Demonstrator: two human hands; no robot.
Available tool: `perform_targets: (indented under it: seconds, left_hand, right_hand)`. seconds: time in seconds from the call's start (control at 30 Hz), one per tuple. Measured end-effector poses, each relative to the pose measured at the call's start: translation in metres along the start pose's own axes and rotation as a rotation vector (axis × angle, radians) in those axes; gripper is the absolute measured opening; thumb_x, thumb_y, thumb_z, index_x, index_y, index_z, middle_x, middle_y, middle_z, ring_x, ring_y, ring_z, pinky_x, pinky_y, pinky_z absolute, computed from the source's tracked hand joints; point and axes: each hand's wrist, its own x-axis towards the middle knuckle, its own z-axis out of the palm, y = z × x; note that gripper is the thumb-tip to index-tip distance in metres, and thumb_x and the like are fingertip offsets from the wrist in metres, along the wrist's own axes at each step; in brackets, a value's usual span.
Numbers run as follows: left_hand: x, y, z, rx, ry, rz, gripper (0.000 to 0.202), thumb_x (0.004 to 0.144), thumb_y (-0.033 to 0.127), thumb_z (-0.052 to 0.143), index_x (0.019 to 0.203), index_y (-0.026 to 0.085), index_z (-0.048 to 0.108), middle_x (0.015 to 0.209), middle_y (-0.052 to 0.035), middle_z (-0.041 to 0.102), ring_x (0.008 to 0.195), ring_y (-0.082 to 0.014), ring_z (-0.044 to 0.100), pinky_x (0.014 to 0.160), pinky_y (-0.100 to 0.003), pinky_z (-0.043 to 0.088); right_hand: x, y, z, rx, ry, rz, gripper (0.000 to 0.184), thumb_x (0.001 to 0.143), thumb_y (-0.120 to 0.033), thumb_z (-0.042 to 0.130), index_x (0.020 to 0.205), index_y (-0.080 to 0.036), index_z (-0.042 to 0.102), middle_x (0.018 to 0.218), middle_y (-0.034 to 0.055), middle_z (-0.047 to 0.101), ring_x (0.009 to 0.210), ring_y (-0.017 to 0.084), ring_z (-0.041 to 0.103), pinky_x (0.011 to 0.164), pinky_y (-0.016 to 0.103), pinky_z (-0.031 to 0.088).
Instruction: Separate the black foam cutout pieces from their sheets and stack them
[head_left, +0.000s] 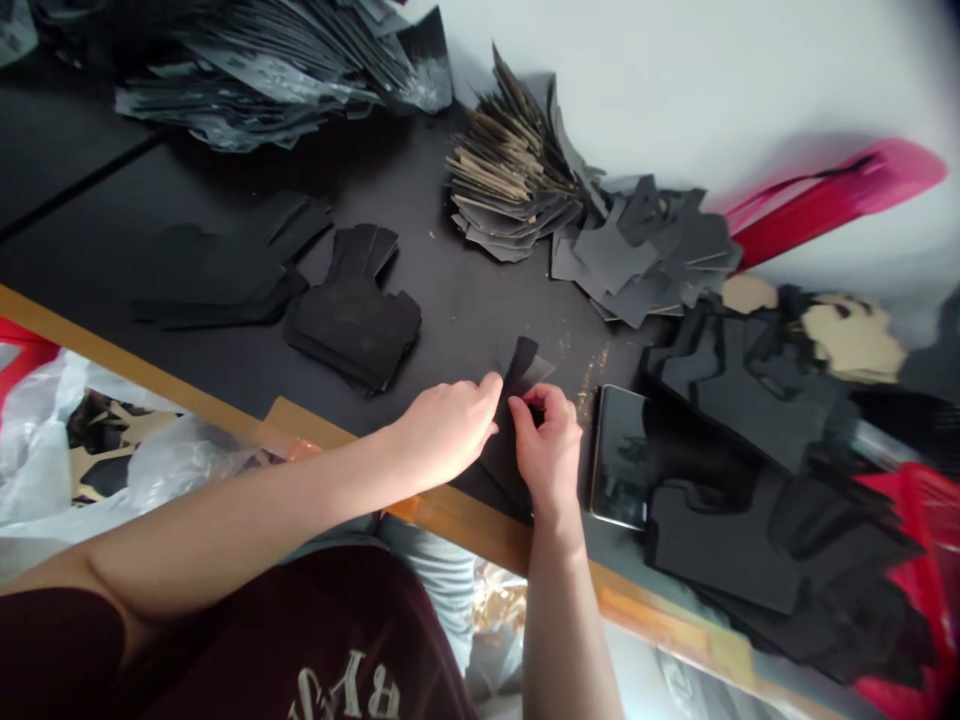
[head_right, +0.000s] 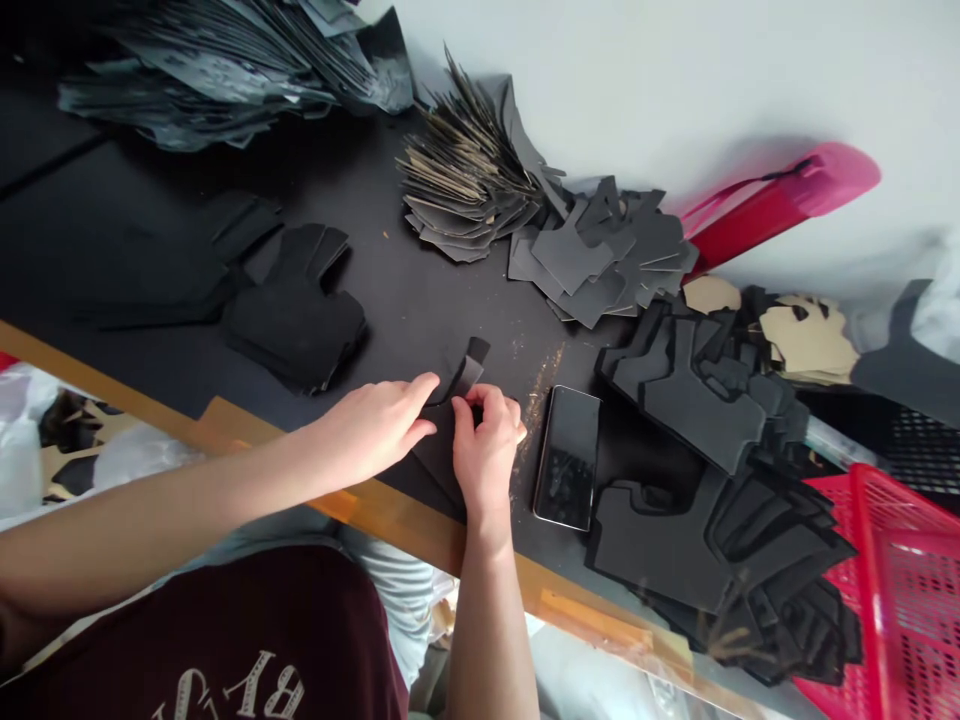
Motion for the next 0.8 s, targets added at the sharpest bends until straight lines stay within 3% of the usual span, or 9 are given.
perform_targets:
  seconds: [0.13,0.33,0.43,0.57,0.8]
  left_hand:
    - [-0.015,-0.010,0.002,0.045,0.111,0.036,0.016,0.091,0.022,0.049,0.101,0.011,0.054,0.087,-0.0095,0.061,0.074,-0.0242,0.065,0.059,-0.032,0.051]
    - [-0.038,-0.016,0.033,-0.095,0.268,0.382,0.016,0.090,0.016,0.049,0.103,0.010,0.056,0.112,-0.0130,0.057,0.108,-0.0250,0.053,0.090,-0.038,0.049]
    - [-0.041,-0.012,0.046,-0.071,0.309,0.382,0.020,0.089,0.017,0.051,0.106,0.008,0.056,0.118,-0.0143,0.056,0.119,-0.0288,0.046,0.095,-0.042,0.046]
    - [-0.040,-0.011,0.048,-0.022,0.303,0.344,0.021,0.089,0.018,0.051,0.106,0.008,0.057,0.119,-0.0145,0.056,0.119,-0.0312,0.046,0.095,-0.045,0.046]
    - [-0.038,-0.012,0.053,0.085,0.311,0.440,0.021,0.090,0.018,0.049,0.102,0.005,0.059,0.113,-0.0160,0.058,0.121,-0.0283,0.048,0.106,-0.044,0.040]
  right_hand:
    - [0.000,0.000,0.001,-0.007,0.013,-0.024,0.013,0.080,-0.034,0.054,0.083,-0.021,0.057,0.083,0.0025,0.061,0.085,0.020,0.053,0.081,0.037,0.038]
    - [-0.001,-0.001,0.001,-0.035,0.027,-0.047,0.011,0.080,-0.032,0.057,0.082,-0.021,0.056,0.081,0.0014,0.061,0.085,0.020,0.053,0.081,0.036,0.039]
    - [-0.002,0.000,0.002,-0.036,0.032,-0.056,0.011,0.080,-0.032,0.058,0.082,-0.021,0.056,0.082,0.0013,0.061,0.085,0.019,0.054,0.082,0.036,0.039]
    - [-0.002,0.000,0.004,-0.054,0.042,-0.065,0.011,0.080,-0.032,0.057,0.081,-0.022,0.056,0.082,0.0017,0.060,0.084,0.019,0.053,0.081,0.036,0.040]
    - [-0.001,0.000,0.001,-0.059,0.030,-0.095,0.014,0.079,-0.031,0.057,0.088,-0.021,0.058,0.098,0.0057,0.058,0.092,0.021,0.053,0.082,0.037,0.041]
